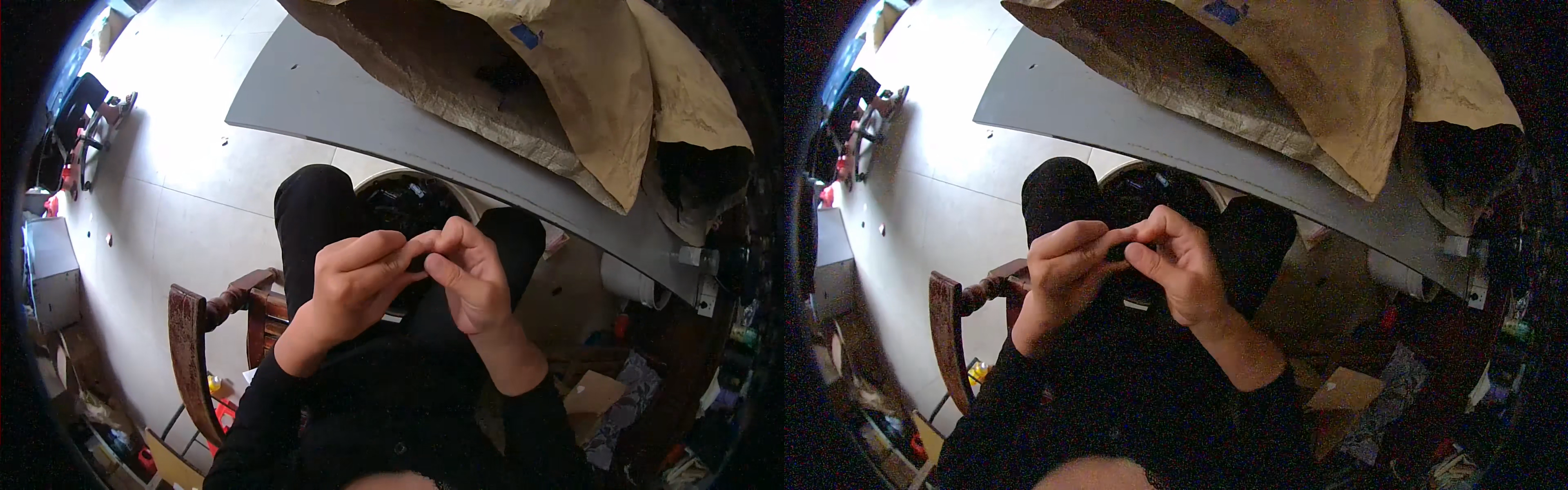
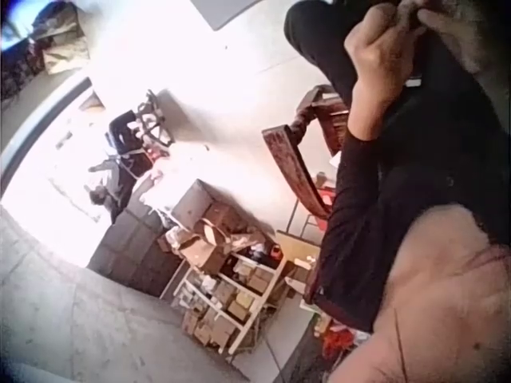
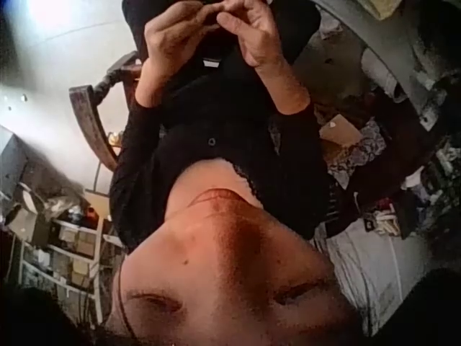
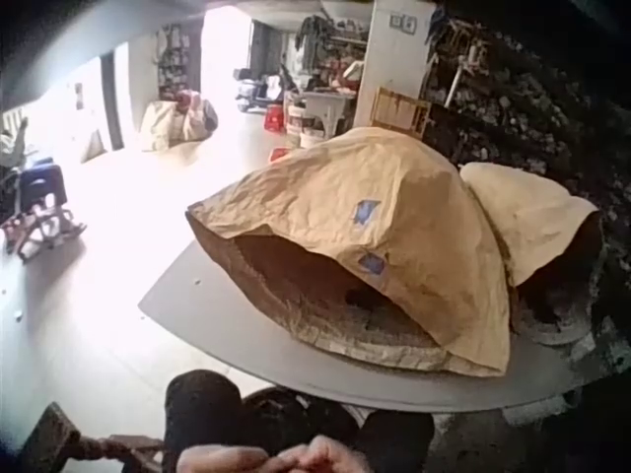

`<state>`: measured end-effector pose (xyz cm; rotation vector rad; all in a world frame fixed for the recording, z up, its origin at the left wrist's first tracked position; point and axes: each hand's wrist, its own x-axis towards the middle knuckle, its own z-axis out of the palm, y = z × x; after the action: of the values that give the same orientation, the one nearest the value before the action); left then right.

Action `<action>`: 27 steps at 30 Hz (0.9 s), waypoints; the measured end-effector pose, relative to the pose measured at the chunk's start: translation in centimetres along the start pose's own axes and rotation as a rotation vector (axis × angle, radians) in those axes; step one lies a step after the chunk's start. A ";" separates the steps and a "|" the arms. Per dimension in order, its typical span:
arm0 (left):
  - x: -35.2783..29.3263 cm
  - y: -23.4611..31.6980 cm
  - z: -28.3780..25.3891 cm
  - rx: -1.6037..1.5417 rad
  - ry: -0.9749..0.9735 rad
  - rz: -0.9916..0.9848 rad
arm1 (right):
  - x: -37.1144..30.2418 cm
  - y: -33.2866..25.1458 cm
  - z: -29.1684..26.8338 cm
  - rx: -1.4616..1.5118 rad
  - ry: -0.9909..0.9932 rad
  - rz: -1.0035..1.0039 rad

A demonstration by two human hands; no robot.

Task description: Manually picking up small black components from a container and placing them into a paper bag for packaging.

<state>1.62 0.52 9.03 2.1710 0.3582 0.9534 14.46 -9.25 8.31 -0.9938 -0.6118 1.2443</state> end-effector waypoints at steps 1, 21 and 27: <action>0.1 0.0 0.0 0.027 -0.002 0.022 | 0.0 0.3 0.2 0.079 0.022 -0.036; -1.3 -1.4 -0.6 -0.305 -0.122 -0.177 | 0.9 -0.4 -0.7 0.220 -0.057 0.312; -1.4 -1.2 -0.3 -0.233 0.069 -0.120 | -0.1 0.3 0.1 0.256 -0.123 0.188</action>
<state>0.49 0.77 7.59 1.8886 0.3862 0.9548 14.25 -9.31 8.13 -0.7770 -0.4462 1.5177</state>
